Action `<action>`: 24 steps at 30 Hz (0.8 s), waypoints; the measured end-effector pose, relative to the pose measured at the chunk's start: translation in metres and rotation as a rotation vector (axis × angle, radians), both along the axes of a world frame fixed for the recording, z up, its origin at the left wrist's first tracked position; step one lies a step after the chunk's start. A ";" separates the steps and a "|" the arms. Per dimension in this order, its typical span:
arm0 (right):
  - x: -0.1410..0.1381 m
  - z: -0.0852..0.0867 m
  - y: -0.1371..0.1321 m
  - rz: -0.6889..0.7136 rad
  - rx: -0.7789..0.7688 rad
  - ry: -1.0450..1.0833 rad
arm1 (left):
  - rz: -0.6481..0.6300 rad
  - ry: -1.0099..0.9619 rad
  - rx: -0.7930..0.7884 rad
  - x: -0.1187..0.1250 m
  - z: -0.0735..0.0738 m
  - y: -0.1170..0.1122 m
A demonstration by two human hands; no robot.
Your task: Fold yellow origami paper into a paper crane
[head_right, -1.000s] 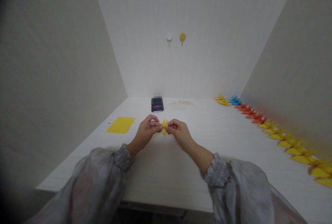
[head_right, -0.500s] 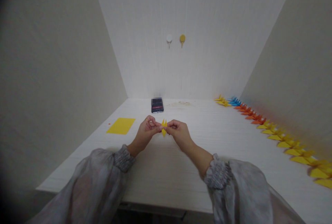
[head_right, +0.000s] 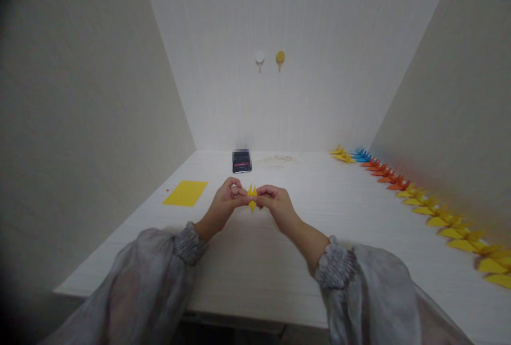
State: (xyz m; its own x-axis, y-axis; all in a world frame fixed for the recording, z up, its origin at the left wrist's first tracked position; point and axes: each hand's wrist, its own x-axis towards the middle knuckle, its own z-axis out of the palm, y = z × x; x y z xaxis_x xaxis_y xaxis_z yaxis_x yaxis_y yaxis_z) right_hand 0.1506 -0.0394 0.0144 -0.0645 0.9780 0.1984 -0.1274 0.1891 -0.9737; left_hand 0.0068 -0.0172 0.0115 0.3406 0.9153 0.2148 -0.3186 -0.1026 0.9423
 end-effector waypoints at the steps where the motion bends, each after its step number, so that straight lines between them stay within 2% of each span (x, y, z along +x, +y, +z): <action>1: 0.000 0.001 0.000 -0.009 0.002 0.003 | 0.010 -0.001 -0.001 0.001 0.000 0.001; 11: -0.001 0.000 0.001 -0.141 0.069 -0.088 | 0.025 0.105 -0.008 0.005 0.001 0.001; 24: 0.001 0.002 -0.001 -0.196 0.280 -0.278 | 0.066 0.139 -0.004 0.005 0.004 -0.001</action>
State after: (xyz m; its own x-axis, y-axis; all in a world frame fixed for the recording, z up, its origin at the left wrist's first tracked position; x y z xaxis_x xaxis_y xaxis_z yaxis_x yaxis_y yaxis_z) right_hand 0.1518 -0.0402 0.0168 0.0289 0.8881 0.4586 0.1973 0.4448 -0.8737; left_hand 0.0122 -0.0183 0.0152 0.3059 0.9376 0.1655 -0.1773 -0.1147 0.9775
